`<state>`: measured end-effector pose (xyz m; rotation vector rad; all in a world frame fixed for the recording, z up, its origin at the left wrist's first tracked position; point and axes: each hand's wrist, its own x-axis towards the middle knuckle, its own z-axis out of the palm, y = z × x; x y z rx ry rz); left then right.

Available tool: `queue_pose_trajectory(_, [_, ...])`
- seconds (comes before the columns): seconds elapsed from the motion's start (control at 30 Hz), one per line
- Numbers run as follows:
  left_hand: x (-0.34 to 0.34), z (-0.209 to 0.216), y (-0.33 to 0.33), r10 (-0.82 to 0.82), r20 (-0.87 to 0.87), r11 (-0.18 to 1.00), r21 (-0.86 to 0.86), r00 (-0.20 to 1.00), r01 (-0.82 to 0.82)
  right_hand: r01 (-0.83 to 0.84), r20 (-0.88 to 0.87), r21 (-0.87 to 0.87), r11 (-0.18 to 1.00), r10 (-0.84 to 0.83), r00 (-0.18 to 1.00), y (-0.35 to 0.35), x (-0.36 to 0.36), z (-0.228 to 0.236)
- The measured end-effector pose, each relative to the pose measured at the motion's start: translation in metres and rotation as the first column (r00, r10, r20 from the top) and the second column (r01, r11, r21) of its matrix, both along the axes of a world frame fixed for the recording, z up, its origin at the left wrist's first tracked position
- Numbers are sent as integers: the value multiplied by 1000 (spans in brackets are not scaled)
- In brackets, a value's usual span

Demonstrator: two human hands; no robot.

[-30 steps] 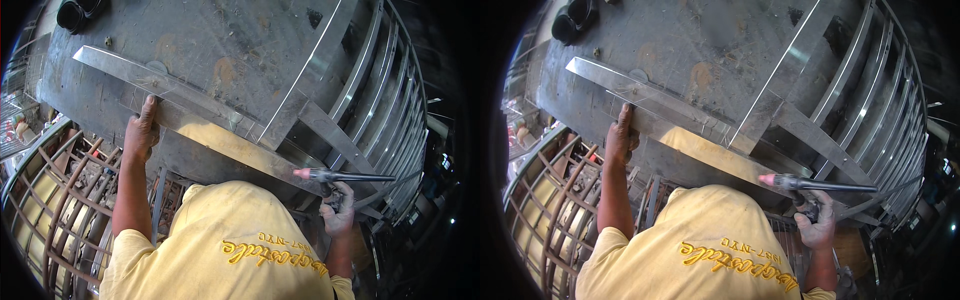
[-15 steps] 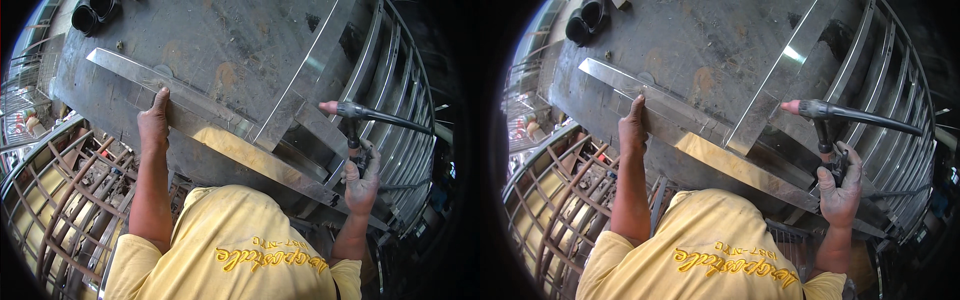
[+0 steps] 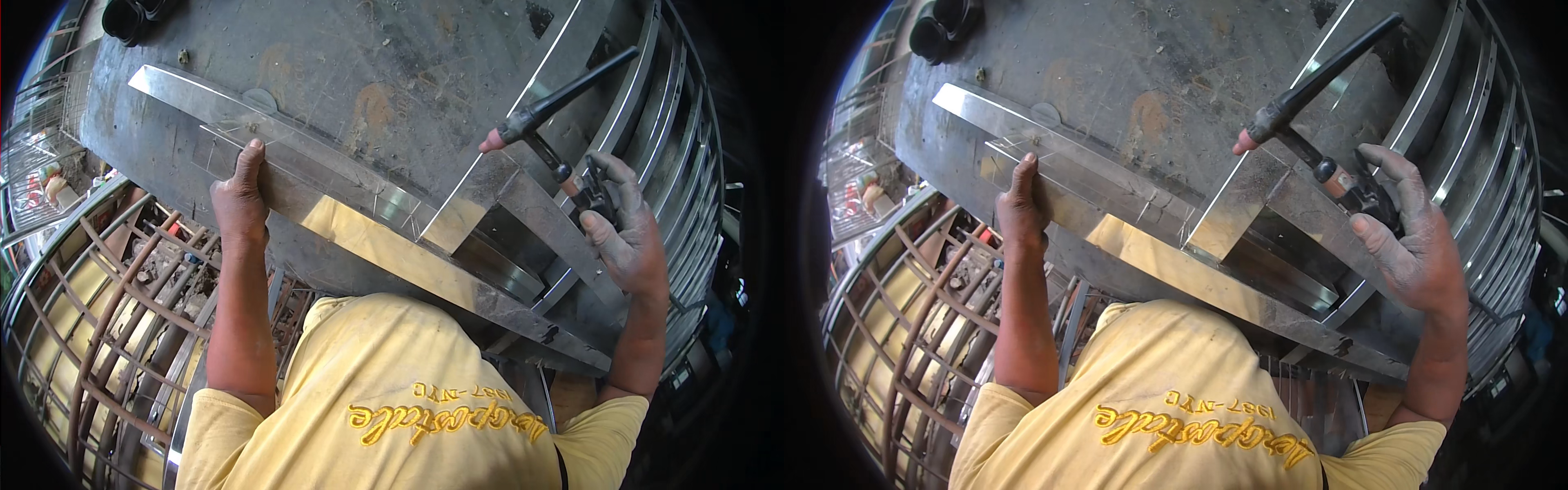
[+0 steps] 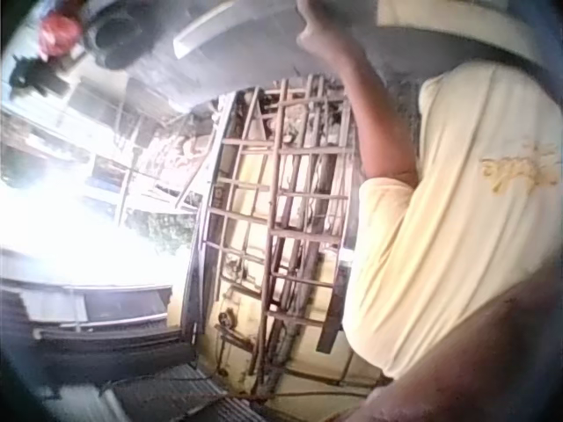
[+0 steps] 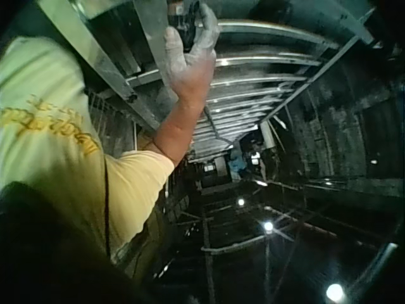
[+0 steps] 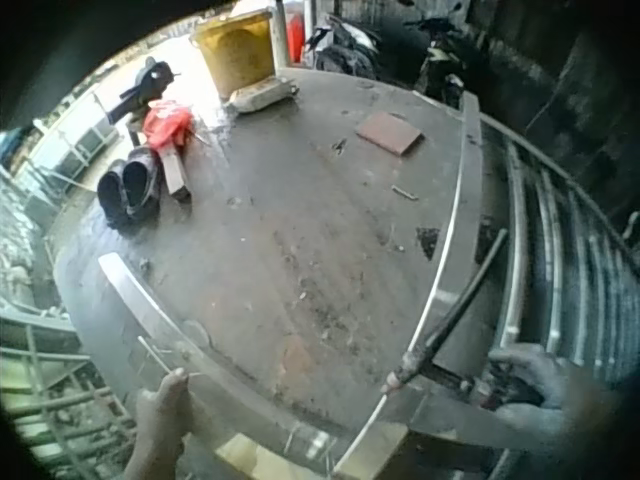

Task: The person welds various components of a large stainless steel gate on a fabrication floor using a welding torch.

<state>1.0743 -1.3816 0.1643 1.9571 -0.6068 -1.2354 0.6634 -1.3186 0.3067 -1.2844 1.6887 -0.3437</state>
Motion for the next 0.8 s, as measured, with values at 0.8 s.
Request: queue_pose_trajectory(0.8, [8,-9,-6,-67,7,995,78,998,67,366,612,-48,929,-262,746,160,34,-84])
